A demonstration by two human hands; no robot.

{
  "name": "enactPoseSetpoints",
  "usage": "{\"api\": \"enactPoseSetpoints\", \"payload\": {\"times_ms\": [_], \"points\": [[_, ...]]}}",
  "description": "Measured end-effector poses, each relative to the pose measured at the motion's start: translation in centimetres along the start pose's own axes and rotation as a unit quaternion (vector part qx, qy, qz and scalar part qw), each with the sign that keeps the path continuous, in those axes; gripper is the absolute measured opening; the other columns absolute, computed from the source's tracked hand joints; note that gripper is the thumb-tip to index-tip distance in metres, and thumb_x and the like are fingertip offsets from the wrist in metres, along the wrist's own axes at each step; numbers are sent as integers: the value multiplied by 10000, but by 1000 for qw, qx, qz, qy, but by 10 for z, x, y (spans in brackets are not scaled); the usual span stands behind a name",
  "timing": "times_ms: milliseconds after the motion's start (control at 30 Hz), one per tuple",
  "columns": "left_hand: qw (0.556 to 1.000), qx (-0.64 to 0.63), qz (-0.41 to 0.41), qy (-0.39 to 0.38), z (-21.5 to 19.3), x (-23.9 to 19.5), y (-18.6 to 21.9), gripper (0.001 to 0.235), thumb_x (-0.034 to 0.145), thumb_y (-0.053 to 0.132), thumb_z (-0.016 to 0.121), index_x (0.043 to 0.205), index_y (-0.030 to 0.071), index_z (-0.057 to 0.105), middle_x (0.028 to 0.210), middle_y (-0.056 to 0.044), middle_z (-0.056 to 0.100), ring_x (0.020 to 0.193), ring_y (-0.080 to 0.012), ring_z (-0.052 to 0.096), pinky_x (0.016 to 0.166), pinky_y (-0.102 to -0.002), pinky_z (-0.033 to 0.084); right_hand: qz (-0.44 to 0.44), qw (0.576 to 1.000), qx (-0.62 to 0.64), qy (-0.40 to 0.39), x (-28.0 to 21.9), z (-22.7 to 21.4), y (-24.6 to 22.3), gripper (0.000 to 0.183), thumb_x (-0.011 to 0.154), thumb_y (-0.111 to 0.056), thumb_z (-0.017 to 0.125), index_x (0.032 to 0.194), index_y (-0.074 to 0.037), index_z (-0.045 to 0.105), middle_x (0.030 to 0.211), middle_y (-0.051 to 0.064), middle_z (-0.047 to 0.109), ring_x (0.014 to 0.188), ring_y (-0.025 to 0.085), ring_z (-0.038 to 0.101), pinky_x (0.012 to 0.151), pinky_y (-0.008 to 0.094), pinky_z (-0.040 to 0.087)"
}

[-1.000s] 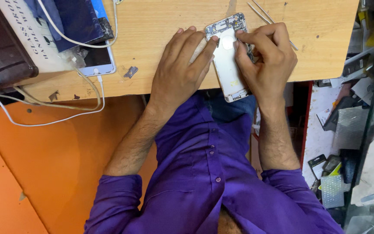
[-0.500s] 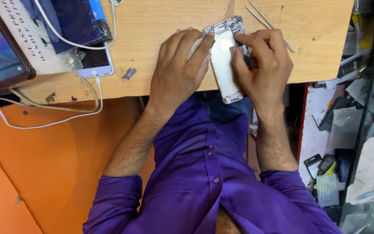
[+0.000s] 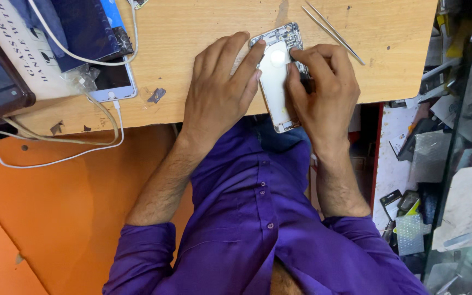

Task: The person disassembles a smartphone, removes the battery, and uses a screwdriver and tweezers to manipulate internal components. The person then reassembles the phone and briefly uses another phone to make a call.

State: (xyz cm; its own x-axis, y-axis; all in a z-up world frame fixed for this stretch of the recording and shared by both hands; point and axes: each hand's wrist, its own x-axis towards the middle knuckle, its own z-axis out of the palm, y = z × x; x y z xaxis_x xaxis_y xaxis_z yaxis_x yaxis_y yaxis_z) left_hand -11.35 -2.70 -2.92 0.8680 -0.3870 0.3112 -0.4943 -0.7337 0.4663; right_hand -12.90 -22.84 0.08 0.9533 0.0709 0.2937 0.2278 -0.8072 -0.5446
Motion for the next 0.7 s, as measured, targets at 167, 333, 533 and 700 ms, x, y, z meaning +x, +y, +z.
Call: {"api": "enactPoseSetpoints", "payload": {"times_ms": [167,333,533,700], "points": [[1000,1,10,-14,-4,-11,11,421,1047,236,723,1422,106,583,1423,-85,545,1350,-265,517,1216,-493,396,-3,999,35,-17,-12,-11,-3,201,969,-21,841,1145,-44,748,1154,91,665,1049,252,683,883,368,570],[999,17,32,-21,-3,-17,14,506,1009,275,748,1482,187,591,1331,-86,542,1255,-264,515,1194,-518,376,2,999,38,-28,-20,-15,3,222,925,-6,861,1112,-43,748,1152,98,705,1047,267,675,877,376,556],[998,33,46,-40,-1,-16,11,582,1046,552,716,1513,243,559,1310,-90,520,1246,-281,495,1179,-535,339,-5,998,51,-28,-25,-16,9,267,949,-31,876,1164,-32,719,1202,102,696,1105,268,676,925,372,567],[996,57,49,-38,1,-15,11,644,1052,651,679,1540,250,553,1301,-82,501,1222,-274,490,1168,-539,340,-11,999,36,-24,-28,-13,11,273,937,-11,876,1167,-39,729,1197,88,703,1082,265,668,903,375,550]]}}
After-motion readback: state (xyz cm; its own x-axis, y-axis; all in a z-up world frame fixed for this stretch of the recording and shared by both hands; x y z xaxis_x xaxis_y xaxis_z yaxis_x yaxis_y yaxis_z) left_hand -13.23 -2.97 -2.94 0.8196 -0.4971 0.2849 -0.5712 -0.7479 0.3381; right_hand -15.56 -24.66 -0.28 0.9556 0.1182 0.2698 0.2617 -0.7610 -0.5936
